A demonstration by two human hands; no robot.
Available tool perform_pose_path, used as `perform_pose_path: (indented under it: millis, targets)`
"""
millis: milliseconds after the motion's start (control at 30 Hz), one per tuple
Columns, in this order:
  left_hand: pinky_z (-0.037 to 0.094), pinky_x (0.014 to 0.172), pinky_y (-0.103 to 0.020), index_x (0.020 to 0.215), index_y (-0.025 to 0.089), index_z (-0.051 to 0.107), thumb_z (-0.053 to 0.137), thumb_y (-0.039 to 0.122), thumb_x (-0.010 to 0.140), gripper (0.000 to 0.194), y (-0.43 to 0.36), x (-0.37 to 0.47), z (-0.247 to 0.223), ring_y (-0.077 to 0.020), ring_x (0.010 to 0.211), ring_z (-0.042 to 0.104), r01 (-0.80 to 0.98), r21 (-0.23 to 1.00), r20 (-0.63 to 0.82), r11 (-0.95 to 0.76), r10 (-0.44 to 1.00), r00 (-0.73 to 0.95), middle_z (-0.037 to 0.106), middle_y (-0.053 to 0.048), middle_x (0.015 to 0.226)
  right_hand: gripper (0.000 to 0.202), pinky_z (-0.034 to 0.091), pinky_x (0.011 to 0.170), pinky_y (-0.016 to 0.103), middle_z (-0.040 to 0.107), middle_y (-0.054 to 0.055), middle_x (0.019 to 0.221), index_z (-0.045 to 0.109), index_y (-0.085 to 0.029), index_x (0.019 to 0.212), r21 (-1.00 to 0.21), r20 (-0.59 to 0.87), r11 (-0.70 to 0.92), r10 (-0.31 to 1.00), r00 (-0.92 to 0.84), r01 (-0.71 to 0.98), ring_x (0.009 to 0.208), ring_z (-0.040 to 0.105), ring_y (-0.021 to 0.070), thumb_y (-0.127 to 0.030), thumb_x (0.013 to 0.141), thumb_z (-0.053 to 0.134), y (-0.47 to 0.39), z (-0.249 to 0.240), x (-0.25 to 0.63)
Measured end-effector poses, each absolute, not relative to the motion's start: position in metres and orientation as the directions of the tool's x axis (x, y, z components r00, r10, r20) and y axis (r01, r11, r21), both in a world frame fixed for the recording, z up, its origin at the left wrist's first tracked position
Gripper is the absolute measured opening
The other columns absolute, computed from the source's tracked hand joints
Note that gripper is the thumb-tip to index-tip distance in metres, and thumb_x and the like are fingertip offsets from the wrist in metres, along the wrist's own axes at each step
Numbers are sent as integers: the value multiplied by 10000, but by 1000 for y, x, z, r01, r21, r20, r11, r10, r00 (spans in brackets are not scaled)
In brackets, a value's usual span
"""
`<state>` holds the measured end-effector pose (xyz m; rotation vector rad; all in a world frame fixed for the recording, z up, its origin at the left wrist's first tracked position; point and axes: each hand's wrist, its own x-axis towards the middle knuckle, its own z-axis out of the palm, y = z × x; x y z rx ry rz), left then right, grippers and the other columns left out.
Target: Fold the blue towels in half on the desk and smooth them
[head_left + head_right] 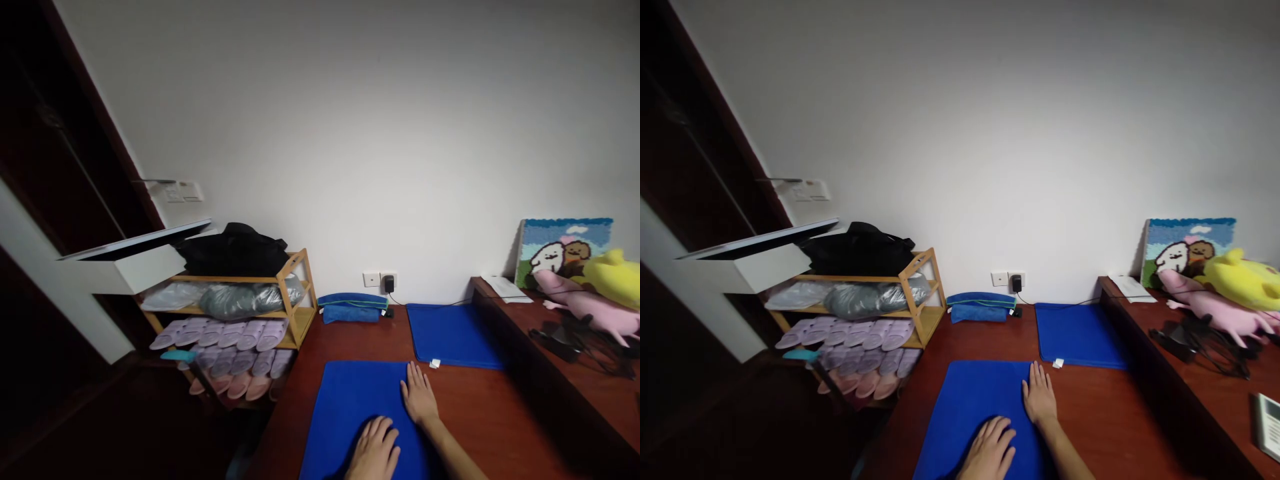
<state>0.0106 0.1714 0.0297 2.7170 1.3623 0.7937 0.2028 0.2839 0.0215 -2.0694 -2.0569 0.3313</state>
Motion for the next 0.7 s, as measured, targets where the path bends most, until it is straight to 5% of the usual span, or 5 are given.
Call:
perform_pose_path:
  millis: [367, 700]
  targets:
    - [525, 1056, -401, 1181, 315, 682, 458, 288, 1026, 274, 202, 14, 56, -211, 1189, 630, 756, 434, 339, -490, 866, 367, 694, -31, 1250, 710, 107, 1288, 450, 186, 46, 1691, 240, -109, 1608, -251, 5, -20, 1000, 22, 968, 1576, 144, 229, -474, 1006, 146, 282, 9, 218]
    - [324, 1243, -492, 1537, 293, 452, 314, 453, 1071, 512, 298, 24, 31, -236, 1497, 390, 848, 265, 250, -458, 882, 398, 455, -54, 1615, 713, 130, 1287, 467, 209, 45, 1687, 255, -116, 1606, -263, 10, -23, 1000, 27, 964, 1572, 166, 230, -469, 996, 146, 283, 6, 217]
